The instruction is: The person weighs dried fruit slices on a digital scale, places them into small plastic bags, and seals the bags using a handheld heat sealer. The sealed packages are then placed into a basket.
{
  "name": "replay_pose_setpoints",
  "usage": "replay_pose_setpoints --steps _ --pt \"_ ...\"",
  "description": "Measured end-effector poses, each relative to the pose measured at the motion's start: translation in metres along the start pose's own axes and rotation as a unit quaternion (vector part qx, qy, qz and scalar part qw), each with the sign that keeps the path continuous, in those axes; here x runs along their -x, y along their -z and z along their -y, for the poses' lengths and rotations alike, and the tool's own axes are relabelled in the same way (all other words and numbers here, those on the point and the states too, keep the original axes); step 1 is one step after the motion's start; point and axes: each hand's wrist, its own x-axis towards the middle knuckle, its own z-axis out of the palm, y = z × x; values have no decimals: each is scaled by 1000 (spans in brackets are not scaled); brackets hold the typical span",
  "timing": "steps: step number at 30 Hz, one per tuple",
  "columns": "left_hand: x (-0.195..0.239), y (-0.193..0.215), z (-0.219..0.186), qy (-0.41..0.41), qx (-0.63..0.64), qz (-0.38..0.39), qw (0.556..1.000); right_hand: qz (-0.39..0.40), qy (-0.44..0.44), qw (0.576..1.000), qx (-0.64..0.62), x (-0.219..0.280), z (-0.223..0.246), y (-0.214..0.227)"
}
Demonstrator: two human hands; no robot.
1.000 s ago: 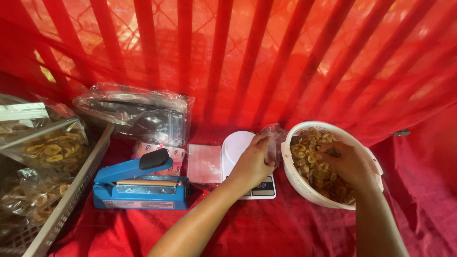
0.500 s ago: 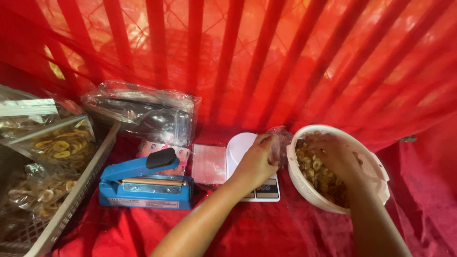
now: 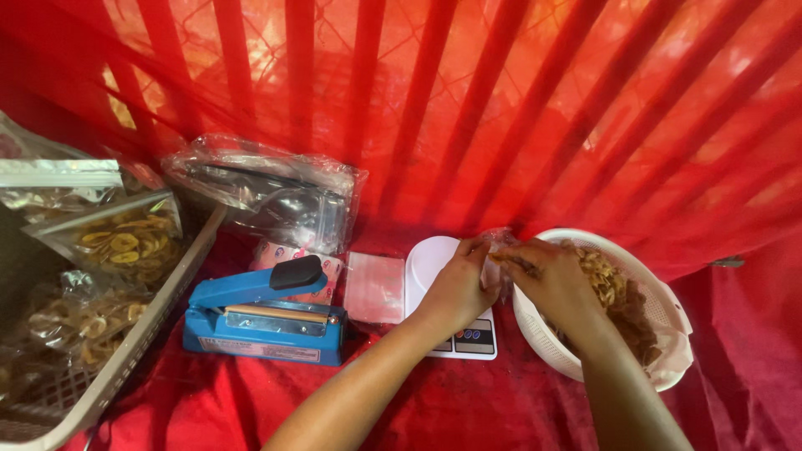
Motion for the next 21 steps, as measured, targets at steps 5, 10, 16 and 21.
replay_pose_setpoints --steps 5,10,16,21 --pt "3 -7 1 13 1 -1 1000 20 -82 994 -72 7 3 1" --pt "5 -10 6 44 16 33 998 30 -61 997 -46 1 -4 -12" --pt "-5 -6 13 -6 -9 -11 1000 43 -222 974 -18 -1 -31 9" --pt "-7 12 4 41 37 26 998 70 -265 949 153 26 -87 17"
